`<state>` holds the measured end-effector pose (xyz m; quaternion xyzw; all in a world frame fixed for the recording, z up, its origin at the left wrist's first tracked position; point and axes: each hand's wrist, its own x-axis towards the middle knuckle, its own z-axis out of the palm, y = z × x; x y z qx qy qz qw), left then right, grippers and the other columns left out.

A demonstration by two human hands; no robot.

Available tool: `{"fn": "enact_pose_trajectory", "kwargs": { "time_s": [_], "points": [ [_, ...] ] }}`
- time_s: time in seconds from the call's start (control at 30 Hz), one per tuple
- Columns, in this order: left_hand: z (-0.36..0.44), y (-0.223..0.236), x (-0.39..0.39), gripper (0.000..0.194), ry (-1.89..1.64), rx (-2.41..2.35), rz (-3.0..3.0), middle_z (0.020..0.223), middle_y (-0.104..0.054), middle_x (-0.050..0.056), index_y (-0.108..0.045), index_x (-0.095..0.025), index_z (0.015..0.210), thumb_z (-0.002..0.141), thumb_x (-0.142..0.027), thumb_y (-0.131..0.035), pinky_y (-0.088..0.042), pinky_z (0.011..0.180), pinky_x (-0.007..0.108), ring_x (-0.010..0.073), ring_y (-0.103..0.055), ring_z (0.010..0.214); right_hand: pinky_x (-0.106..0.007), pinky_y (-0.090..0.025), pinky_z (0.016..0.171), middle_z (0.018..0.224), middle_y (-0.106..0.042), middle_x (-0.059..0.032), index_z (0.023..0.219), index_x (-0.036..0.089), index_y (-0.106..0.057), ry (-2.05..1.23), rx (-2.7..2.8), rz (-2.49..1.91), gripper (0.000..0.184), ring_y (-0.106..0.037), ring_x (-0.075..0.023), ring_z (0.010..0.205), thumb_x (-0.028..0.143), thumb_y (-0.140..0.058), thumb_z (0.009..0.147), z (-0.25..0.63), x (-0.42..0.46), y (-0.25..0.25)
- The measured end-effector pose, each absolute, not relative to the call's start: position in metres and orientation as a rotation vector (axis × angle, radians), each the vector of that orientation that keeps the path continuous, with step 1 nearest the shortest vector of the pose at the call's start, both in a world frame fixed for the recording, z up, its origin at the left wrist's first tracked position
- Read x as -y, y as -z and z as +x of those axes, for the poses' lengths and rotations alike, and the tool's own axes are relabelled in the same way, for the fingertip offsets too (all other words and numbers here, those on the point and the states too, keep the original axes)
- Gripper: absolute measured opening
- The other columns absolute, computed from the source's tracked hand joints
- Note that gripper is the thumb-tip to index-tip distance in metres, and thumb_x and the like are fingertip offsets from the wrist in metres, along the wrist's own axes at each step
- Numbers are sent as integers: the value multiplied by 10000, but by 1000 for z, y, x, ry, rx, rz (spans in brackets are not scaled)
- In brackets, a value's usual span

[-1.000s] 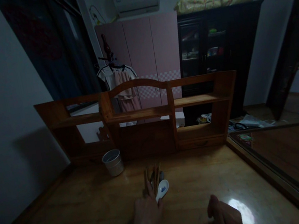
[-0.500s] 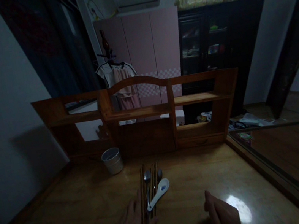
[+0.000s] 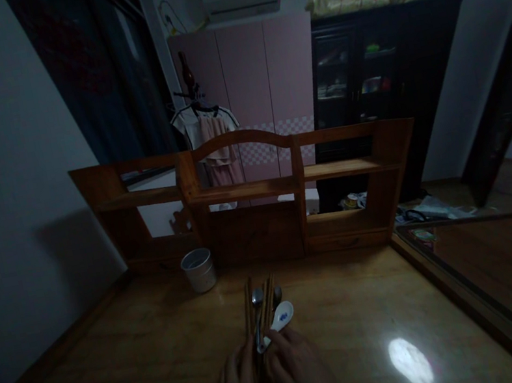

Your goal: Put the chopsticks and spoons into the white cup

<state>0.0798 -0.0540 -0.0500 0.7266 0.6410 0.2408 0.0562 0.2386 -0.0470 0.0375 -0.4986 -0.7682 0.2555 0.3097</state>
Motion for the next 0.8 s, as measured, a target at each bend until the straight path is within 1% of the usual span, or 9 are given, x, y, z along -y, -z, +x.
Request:
{"fn": "enact_pose_trajectory", "kwargs": {
  "time_s": [0.1, 0.2, 0.3, 0.37, 0.47, 0.6, 0.67, 0.73, 0.8],
  "points": [
    [67, 40, 47, 632, -848, -1807, 2118, 1318, -517, 121, -468, -221, 1363, 746, -242, -604, -445, 974, 412, 286, -517, 1191, -261, -453, 869, 1095, -617, -72, 1096, 232, -641, -647, 2004, -1315, 269, -616, -198, 995, 234, -405, 967, 234, 43, -35],
    [43, 19, 17, 634, -1140, -1813, 1896, 1365, -454, 118, -424, -237, 1363, 795, -446, -610, -435, 1004, 438, 290, -460, 1261, -256, -457, 817, 1020, -613, -64, 982, 220, -647, -629, 1981, -1355, 275, -619, -190, 921, 256, -374, 987, 237, 42, -32],
    [8, -7, -41, 875, -1510, -1802, 1700, 1400, -417, 139, -254, -222, 1443, 741, -538, -671, -366, 1065, 475, 309, -384, 1325, -262, -455, 790, 1005, -606, -65, 967, 216, -639, -633, 1987, -1391, 297, -617, -193, 900, 271, -348, 999, 241, 43, -30],
    [-14, -18, -85, 981, -1617, -1794, 1592, 1400, -424, 156, -226, -191, 1449, 683, -556, -720, -382, 1051, 463, 313, -419, 1301, -265, -452, 795, 1010, -599, -67, 976, 213, -634, -629, 1984, -1388, 305, -616, -192, 902, 275, -337, 1003, 242, 44, -29],
    [-35, -20, -137, 1073, -1588, -1875, 1516, 1390, -441, 186, -233, -155, 1444, 603, -515, -794, -384, 1042, 453, 323, -443, 1281, -254, -451, 801, 999, -598, -62, 991, 214, -629, -626, 1953, -1354, 320, -617, -178, 902, 271, -315, 1010, 243, 46, -31],
    [-42, -16, -168, 1245, -1602, -1966, 1485, 1414, -399, 240, -67, -106, 1481, 564, -455, -832, -348, 1062, 464, 341, -422, 1295, -245, -458, 765, 959, -605, -54, 965, 218, -628, -572, 1942, -1312, 318, -624, -169, 858, 265, -316, 1008, 246, 49, -34],
    [-42, -17, -171, 1233, -1601, -2005, 1468, 1398, -407, 265, -64, -75, 1476, 577, -443, -824, -342, 1056, 488, 363, -425, 1287, -247, -462, 752, 972, -604, -57, 992, 216, -620, -539, 1929, -1309, 299, -625, -167, 850, 262, -325, 1005, 250, 49, -33],
    [-37, -23, -166, 1170, -1604, -2024, 1481, 1398, -407, 267, -137, -71, 1462, 585, -443, -816, -320, 1067, 504, 377, -400, 1301, -254, -469, 746, 977, -603, -61, 1039, 209, -611, -499, 1905, -1327, 271, -627, -168, 840, 261, -348, 996, 256, 49, -30],
    [-26, -32, -151, 1115, -1618, -2010, 1542, 1416, -400, 234, -204, -103, 1452, 586, -455, -813, -292, 1093, 490, 365, -367, 1326, -267, -479, 771, 1000, -604, -63, 1110, 210, -594, -447, 1874, -1337, 247, -626, -176, 871, 263, -393, 976, 262, 48, -27]
  ]
}}
